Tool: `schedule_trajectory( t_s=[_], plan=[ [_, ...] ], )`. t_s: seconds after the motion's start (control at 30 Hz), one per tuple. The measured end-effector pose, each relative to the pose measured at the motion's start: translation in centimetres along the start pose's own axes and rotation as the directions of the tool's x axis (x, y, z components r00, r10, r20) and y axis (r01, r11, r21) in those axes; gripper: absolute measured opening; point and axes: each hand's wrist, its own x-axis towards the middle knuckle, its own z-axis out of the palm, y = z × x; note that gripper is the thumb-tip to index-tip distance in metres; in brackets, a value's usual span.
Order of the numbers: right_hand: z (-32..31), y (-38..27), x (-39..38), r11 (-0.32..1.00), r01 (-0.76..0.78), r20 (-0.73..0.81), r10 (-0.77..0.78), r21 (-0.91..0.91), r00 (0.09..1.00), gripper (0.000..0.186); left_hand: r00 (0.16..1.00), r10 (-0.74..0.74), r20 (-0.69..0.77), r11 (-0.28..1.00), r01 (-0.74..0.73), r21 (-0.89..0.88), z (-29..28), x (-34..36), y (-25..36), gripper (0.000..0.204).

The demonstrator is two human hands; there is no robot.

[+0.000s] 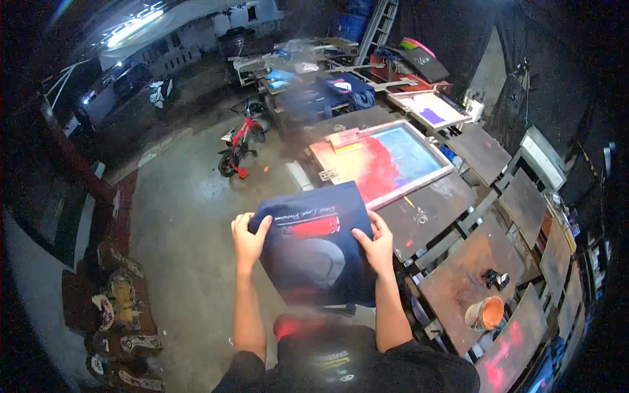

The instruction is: Manually screen printing a design onto a t-shirt and then inspecting the finished garment.

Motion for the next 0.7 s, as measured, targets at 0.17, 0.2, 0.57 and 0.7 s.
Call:
schedule_trajectory(
  t_s=[0.17, 0.2, 0.57, 0.7],
  plan=[
    [4.8, 0.8, 1.8, 1.000, 0.001, -0.078, -0.001, 0.001, 0.997, 0.056, 0.990, -0.125, -0.067, 0.984, 0.115, -0.137, 0.4, 3.2, -3.3, 0.067],
    [5.8, 1.1, 2.3, 1.000, 0.016, -0.085, -0.016, 0.004, 0.996, 0.056, 0.992, -0.088, -0.089, 0.992, 0.079, -0.096, 0.7, 3.9, -3.8, 0.070],
    [21.8, 4.9, 4.9, 0.932, 0.069, -0.070, -0.100, -0.356, 0.993, 0.046, 0.876, -0.153, 0.456, 0.919, 0.296, -0.261, 2.7, 5.9, -17.0, 0.077],
    [26.8, 7.2, 5.2, 0.893, 0.061, -0.062, -0.098, -0.447, 0.993, 0.042, 0.776, -0.126, 0.618, 0.803, 0.445, -0.395, -0.3, 8.3, -21.6, 0.076]
  ],
)
